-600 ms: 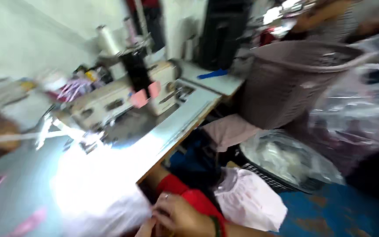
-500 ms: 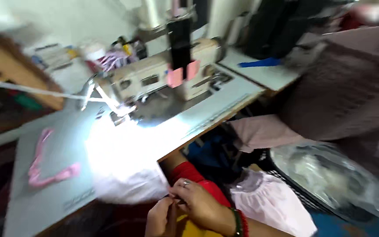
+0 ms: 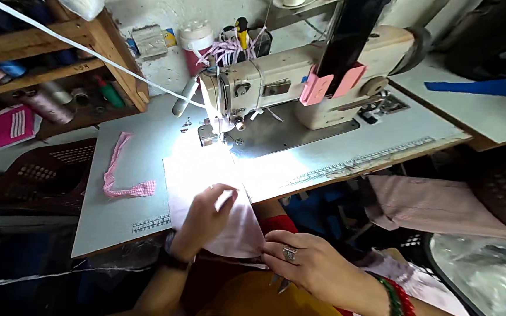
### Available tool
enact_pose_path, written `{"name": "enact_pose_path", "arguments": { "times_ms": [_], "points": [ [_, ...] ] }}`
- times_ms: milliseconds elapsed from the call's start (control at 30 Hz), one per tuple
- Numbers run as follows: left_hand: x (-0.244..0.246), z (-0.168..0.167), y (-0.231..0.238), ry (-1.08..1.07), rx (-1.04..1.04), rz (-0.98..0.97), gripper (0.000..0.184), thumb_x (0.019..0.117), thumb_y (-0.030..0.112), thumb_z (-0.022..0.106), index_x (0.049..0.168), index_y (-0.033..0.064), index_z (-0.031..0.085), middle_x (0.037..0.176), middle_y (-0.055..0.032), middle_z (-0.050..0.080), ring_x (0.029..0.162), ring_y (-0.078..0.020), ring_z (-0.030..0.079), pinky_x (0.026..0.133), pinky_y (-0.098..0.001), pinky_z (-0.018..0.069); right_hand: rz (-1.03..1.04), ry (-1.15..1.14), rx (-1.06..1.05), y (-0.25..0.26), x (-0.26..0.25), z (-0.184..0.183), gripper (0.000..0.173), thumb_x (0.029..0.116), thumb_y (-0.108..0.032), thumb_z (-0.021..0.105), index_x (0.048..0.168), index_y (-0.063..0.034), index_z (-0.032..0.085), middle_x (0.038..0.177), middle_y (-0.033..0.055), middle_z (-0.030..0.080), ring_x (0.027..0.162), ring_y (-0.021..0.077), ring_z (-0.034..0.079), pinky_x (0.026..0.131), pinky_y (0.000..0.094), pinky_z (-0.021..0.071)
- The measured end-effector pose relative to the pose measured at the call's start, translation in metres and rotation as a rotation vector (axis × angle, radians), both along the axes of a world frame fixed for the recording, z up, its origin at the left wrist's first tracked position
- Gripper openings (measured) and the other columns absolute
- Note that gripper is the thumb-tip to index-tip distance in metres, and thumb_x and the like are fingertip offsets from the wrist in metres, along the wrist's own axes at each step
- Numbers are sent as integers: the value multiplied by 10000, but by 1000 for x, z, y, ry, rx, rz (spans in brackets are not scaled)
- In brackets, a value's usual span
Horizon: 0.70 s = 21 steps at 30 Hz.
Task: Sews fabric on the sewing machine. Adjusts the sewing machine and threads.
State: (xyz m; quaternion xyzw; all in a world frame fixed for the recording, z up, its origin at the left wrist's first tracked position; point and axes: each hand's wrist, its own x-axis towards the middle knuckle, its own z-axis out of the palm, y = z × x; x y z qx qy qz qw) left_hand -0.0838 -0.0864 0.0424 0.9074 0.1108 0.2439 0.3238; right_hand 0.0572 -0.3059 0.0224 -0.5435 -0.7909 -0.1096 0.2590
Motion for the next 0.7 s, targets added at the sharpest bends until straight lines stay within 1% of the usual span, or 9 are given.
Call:
{"name": "enact_pose_path", "arguments": {
  "times_ms": [67, 100, 167, 200, 300, 400, 567, 633, 700],
  "points": [
    [31, -14, 32, 69, 83, 62, 436, 1028, 401, 564, 1339, 108, 650, 1405, -70, 625, 1343, -231, 551, 1128, -540, 413, -8, 7, 15, -1, 1, 6, 217, 1052, -107, 498, 1028, -147, 709, 1100, 6, 760, 1149, 185, 675, 804, 276, 560],
    [42, -25, 41, 147, 136, 84, 522, 1010, 504, 555, 1377, 141, 631, 1441, -54, 601, 1394, -265, 501, 1164, -645, 313, -9, 20, -2, -2, 2, 4, 218, 1048, -105, 498, 1026, -149, 711, 1105, 5, 761, 1170, 187, 674, 820, 284, 570],
    [47, -45, 41, 257, 250, 109, 601, 986, 596, 522, 1376, 155, 643, 1480, -40, 582, 1448, -343, 438, 1139, -796, 145, -22, 64, -80, -7, 8, -9, 210, 1030, -111, 511, 1024, -156, 715, 1109, 0, 761, 1196, 186, 670, 846, 303, 585],
    [46, -48, 38, 297, 282, 112, 623, 989, 613, 496, 1380, 151, 645, 1495, -45, 573, 1461, -368, 422, 1122, -824, 113, -31, 96, -122, -9, 11, -17, 198, 1009, -106, 530, 1021, -153, 722, 1109, 2, 760, 1202, 186, 670, 866, 310, 591],
    [44, -49, 34, 326, 285, 116, 617, 988, 618, 492, 1326, 133, 670, 1424, -81, 624, 1425, -374, 468, 1113, -834, 110, -56, 183, -204, -10, 17, -33, 164, 994, -97, 570, 1010, -138, 728, 1109, 11, 762, 1212, 187, 669, 923, 308, 582],
    [49, -44, 39, 361, 294, 102, 630, 990, 618, 480, 1377, 151, 649, 1474, -94, 588, 1407, -377, 494, 1096, -839, 121, -66, 204, -194, -3, 18, -36, 156, 994, -93, 578, 989, -134, 728, 1109, 17, 770, 1195, 180, 681, 926, 289, 575],
    [57, -47, 66, 364, 331, 91, 616, 1010, 632, 433, 1437, 226, 614, 1567, -26, 501, 1489, -371, 382, 1100, -852, 57, -75, 216, -154, 18, 29, -36, 164, 1001, -111, 567, 1006, -135, 730, 1138, 25, 765, 1214, 180, 671, 959, 291, 564],
    [57, -50, 64, 258, 348, 76, 437, 1023, 504, 521, 1232, 184, 732, 1430, -29, 625, 1384, -345, 515, 1092, -822, 187, -82, 226, -135, 28, 31, -39, 162, 994, -112, 566, 1011, -136, 725, 1149, 30, 761, 1217, 181, 668, 960, 289, 565],
    [52, -46, 50, 239, 328, 37, 263, 1003, 388, 578, 1074, 204, 751, 1302, 10, 690, 1304, -271, 583, 1066, -689, 374, -92, 227, -118, 39, 34, -40, 163, 976, -95, 570, 1013, -127, 726, 1147, 39, 761, 1202, 186, 678, 961, 295, 568]
  ]
}}
